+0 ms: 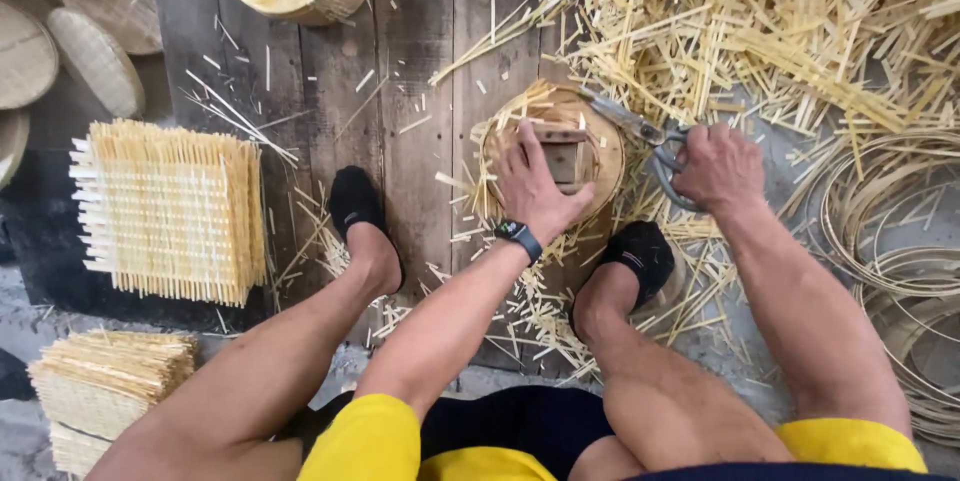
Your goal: Weave thin bamboo strips around a circular wooden form to construct a basket.
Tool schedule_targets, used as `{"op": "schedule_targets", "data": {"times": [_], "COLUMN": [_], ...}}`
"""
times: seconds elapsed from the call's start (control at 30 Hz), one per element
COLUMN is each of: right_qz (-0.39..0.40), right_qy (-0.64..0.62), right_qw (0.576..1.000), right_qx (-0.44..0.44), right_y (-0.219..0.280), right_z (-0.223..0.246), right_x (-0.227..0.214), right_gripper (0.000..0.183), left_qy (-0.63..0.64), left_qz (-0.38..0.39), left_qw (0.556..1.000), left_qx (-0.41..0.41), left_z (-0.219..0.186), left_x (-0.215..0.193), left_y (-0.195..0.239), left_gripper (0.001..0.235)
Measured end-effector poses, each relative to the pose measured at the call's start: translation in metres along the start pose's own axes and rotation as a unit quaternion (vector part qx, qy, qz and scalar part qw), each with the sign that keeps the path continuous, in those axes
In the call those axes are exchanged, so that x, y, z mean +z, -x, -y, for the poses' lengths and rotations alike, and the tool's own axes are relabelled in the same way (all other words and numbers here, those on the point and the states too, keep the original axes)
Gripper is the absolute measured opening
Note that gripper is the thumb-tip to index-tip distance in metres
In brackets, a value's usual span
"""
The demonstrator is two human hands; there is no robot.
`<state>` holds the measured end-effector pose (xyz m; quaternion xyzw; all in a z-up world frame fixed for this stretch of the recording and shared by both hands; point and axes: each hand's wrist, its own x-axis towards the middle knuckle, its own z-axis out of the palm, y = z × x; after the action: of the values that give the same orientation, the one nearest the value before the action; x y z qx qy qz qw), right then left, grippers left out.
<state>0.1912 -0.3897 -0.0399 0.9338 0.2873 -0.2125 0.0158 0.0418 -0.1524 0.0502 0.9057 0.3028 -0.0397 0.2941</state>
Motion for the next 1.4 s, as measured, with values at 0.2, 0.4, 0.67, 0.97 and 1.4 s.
{"op": "schedule_targets", "data": {"times": [0.2, 0.4, 0.67, 0.97, 1.4], "right_qz": [-0.102, -0.034, -0.191, -0.011, -0.022], "right_qy": [0.129, -0.025, 0.019, -0.004, 0.031], "right_qw": [0.985, 0.999, 0.980, 1.000, 0.999], "right_qx": [-0.043, 0.012, -0.052, -0.014, -0.018], "right_y": [0.007, 0.016, 0.023, 0.013, 0.007], "right_z": [0.013, -0.001, 0.040, -0.002, 0.000], "right_x": [-0.026, 0.004, -0.048, -0.014, -0.017], "right_gripper": [0.064, 0.040, 0.062, 0.049, 0.048], "left_qy": [-0.046, -0.090, -0.079, -0.026, -0.055], "left_qz": [0.082, 0.105, 0.112, 0.067, 0.120], "left_qw": [0.993, 0.981, 0.979, 0.989, 0.987], "left_qx": [0.075, 0.138, 0.153, 0.127, 0.092], "left_z": [0.010, 0.016, 0.024, 0.024, 0.001], "left_x": [0.004, -0.005, 0.003, 0.009, -0.016], "left_y": [-0.012, -0.018, -0.019, -0.018, -0.026], "left_gripper": [0.131, 0.140, 0.146, 0.143, 0.115]}}
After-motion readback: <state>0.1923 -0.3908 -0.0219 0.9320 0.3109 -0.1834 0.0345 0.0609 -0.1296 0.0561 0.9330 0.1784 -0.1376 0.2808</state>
